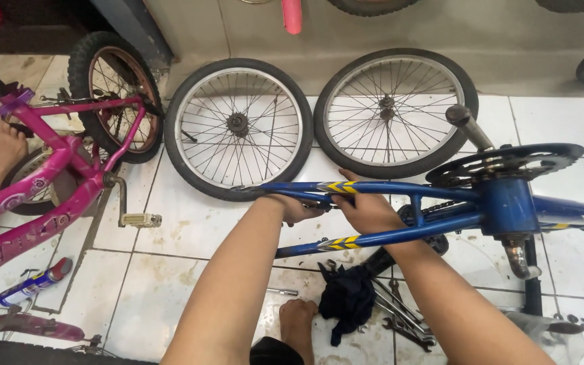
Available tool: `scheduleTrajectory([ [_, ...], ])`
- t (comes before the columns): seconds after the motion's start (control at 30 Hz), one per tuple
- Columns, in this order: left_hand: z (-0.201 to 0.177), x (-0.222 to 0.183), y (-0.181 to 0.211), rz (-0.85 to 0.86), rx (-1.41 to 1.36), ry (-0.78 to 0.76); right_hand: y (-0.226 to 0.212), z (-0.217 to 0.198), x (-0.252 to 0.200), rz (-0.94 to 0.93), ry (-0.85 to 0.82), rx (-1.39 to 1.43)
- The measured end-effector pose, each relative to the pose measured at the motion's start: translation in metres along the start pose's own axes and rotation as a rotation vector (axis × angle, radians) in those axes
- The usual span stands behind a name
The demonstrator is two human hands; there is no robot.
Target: Cleaning the frame and chain area of a blue bicycle using a cloth
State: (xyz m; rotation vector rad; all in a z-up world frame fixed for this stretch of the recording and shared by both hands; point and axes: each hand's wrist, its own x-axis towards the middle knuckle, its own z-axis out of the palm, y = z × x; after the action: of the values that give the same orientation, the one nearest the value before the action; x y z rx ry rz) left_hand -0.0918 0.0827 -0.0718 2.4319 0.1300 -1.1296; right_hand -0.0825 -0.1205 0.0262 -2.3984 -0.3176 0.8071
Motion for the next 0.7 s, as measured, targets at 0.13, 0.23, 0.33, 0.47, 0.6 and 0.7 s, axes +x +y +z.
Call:
scheduleTrajectory([
  [0.13, -0.021, -0.062, 0.032, -0.031, -0.223, -0.042, 0.001, -0.006, -0.004, 0.037, 0.009, -0.066],
  [0.23, -0.014, -0.042, 0.027, -0.048, -0.305, -0.031, 0.004, -0.001, 0.002, 0.065, 0.037, -0.092],
  [0.33, -0.021, -0.055, 0.038, -0.076, -0.449, -0.006, 0.009, 0.004, 0.011, 0.075, 0.074, -0.16],
  [0.47, -0.023, -0.067, 0.048, -0.084, -0.576, -0.026, 0.01, 0.005, 0.009, 0.087, 0.1, -0.184],
  [0.6, -0.017, -0.059, 0.045, -0.064, -0.598, -0.037, 0.019, 0.011, 0.01, 0.107, 0.018, -0.252],
  [0.7, -0.018, -0.06, 0.043, -0.042, -0.615, -0.073, 0.027, 0.015, 0.02, 0.083, 0.042, -0.31],
])
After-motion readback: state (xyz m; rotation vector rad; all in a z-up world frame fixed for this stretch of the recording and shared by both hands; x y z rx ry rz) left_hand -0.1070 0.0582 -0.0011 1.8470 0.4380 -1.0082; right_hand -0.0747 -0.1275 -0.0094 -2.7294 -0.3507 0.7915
